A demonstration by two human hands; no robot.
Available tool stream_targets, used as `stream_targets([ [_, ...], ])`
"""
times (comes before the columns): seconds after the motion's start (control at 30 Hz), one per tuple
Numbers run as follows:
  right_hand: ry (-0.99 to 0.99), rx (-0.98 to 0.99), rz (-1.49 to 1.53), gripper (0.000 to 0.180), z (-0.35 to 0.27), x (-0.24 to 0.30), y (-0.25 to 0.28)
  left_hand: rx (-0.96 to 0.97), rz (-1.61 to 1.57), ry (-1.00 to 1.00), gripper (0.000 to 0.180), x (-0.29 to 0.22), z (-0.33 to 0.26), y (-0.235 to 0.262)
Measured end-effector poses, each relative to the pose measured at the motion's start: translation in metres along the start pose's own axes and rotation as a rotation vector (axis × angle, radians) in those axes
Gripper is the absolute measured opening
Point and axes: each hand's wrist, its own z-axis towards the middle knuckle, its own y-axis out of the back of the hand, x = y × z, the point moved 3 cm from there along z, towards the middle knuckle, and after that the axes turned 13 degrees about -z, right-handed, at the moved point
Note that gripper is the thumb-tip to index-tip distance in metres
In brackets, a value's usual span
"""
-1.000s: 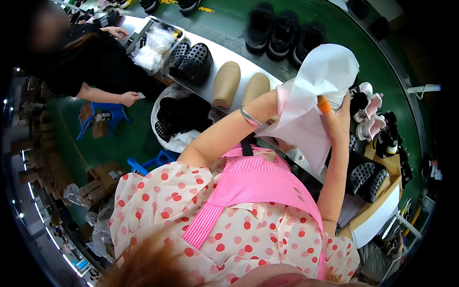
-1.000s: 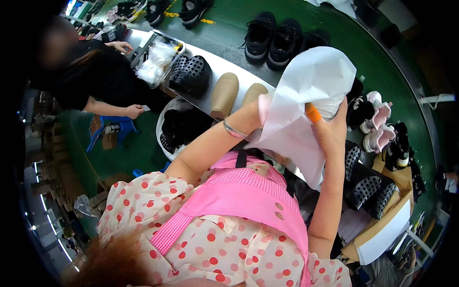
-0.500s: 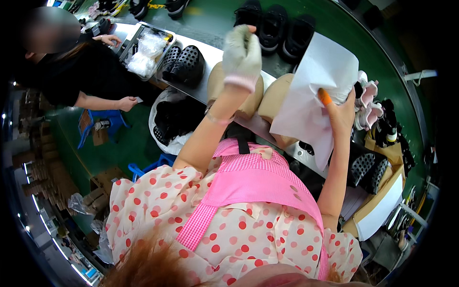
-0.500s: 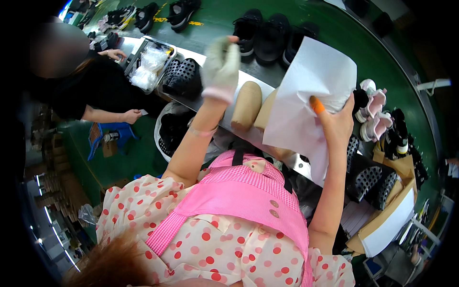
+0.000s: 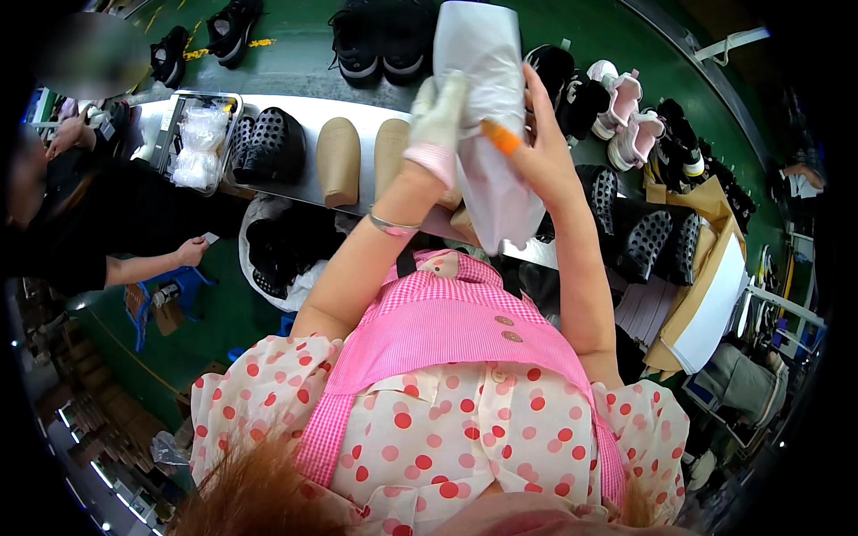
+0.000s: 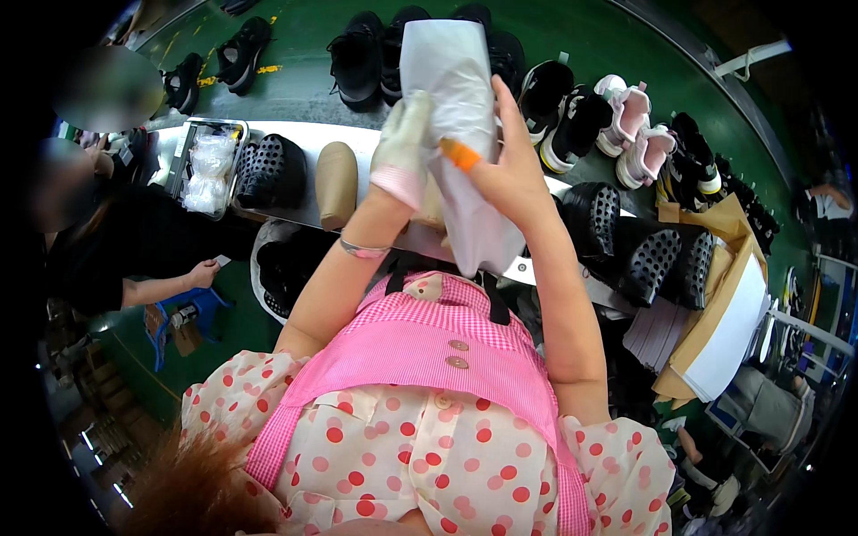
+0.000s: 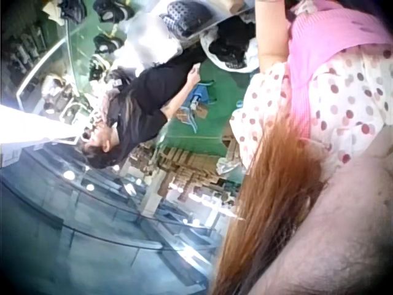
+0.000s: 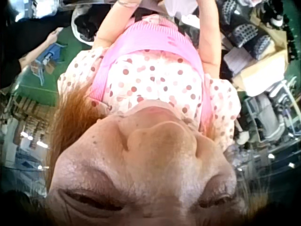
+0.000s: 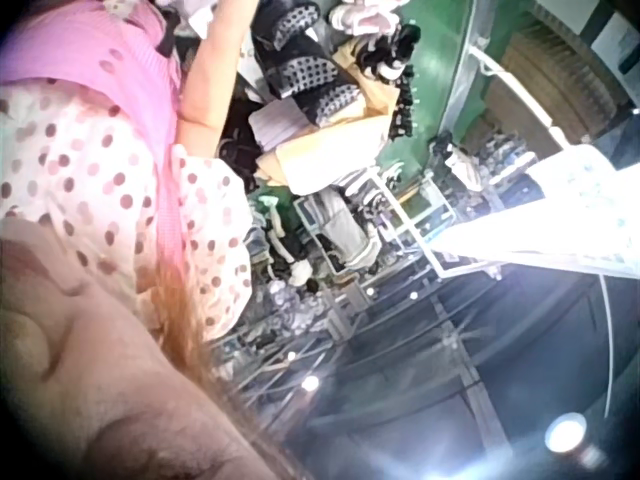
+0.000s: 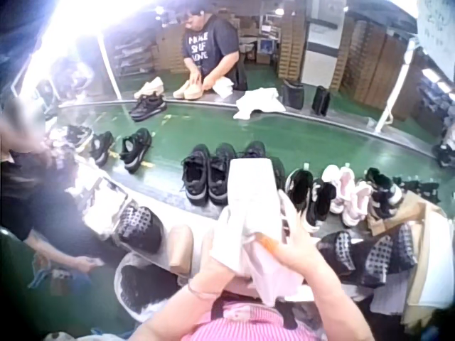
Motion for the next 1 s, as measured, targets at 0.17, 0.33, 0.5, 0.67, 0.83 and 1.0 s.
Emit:
stream_targets([
  [0.17, -0.397, 0.076, 0.826, 0.049, -0.031, 0.008, -0.015, 0.139, -0.29, 0.187, 0.049, 0.022, 0.002, 0.033],
  [0.33, -0.36, 0.305, 1.171, 0.054, -0.04, 0.0, -0.028, 0.288, -0.37, 0.239, 0.059, 0.004, -0.021, 0.032],
  [0.5, -0.532, 0.348, 1.092, 0.066, -0.031, -0.034, -0.033, 0.547, 0.574, -0.693, 0.044, -0.001, -0.011, 0.055],
  [0.67, -0.499, 0.315, 0.471, 0.065, -0.025, 0.011, -0.003, 0.448, 0.294, -0.526, 0.035, -0.015, 0.015, 0.06],
  [0.83, -0.198, 0.127, -0.102, 0.071, -0.028, 0.016, -0.015, 0.168, -0.467, 0.139, 0.038, -0.037, 0.008, 0.015],
  [1.0, 0.137, -0.207, -0.347, 0.057, -0.027, 0.023, -0.013, 0.081, -0.576, 0.111, 0.044, -0.027, 0.033, 0.026],
])
